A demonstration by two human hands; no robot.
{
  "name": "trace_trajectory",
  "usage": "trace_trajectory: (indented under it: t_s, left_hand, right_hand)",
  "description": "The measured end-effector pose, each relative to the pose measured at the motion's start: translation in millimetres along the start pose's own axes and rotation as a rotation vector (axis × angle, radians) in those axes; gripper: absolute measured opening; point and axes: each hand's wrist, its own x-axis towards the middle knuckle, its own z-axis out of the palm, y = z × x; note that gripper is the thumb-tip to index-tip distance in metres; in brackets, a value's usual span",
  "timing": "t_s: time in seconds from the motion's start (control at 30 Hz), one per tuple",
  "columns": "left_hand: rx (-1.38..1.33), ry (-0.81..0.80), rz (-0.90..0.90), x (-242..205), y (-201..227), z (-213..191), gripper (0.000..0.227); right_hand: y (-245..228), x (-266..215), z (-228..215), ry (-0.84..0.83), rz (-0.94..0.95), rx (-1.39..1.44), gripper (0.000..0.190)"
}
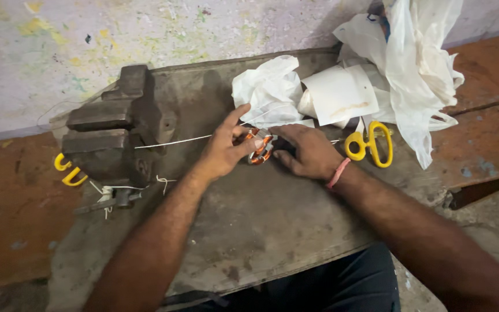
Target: The person cuts small strips of white paper with yellow-handled scissors and wraps them around a copper-wound coil held in a bench vise. The person repeats this process multiple times, securing each strip by hand.
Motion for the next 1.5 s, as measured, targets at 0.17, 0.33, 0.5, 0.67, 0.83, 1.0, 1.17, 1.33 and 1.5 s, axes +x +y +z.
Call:
trace_trajectory:
  t_s: [0.17,0.33,0.5,0.67,0.83,1.0,1.17,1.33,1.5]
  left_hand:
    - [-0.083,0.007,-0.061,1,0,0,0.091]
    - [-0.182,-0.013,-0.082,2,1,-1,0.091]
    - [-0.169,-0.021,-0.095,1,0,-2,0.092]
    - [-0.166,-0.044,-0.103,3,-1,-2,0.092]
    - [-0.050,-0.043,-0.116,2,0,-2,0.086]
    - [0.031,-0.054,-0.138,3,5,-2,0.082]
    - [0.052,-0.067,-0.092,2,6,-3,0.080]
    - [0.095,-0.075,-0.094,1,8,-5,0.079]
    - [0.167,0.033,-0.012,-5,10,5,0.082]
  right_hand:
    - [2,-1,-1,-0.050,0.035,0.021,0.053]
    - [2,-1,-2,-0.050,0.020,0.005,0.055]
    - [0,0,-3,-0.062,0.036,0.021,0.054]
    - [-1,-1,-3,-0.051,0.017,0.010,0.058]
    - [1,-3,-1,-0.081,0.049,-0.003,0.059]
    - [1,-3,1,-0.067,-0.010,-0.045,0.060]
    - [2,-3,1,-0.131,0.050,-0.046,0.060]
    - [1,-1,3,-0.075,-0.025,-0.042,0.062]
    - [2,-1,0,-0.037,0.073,0.017,0.040]
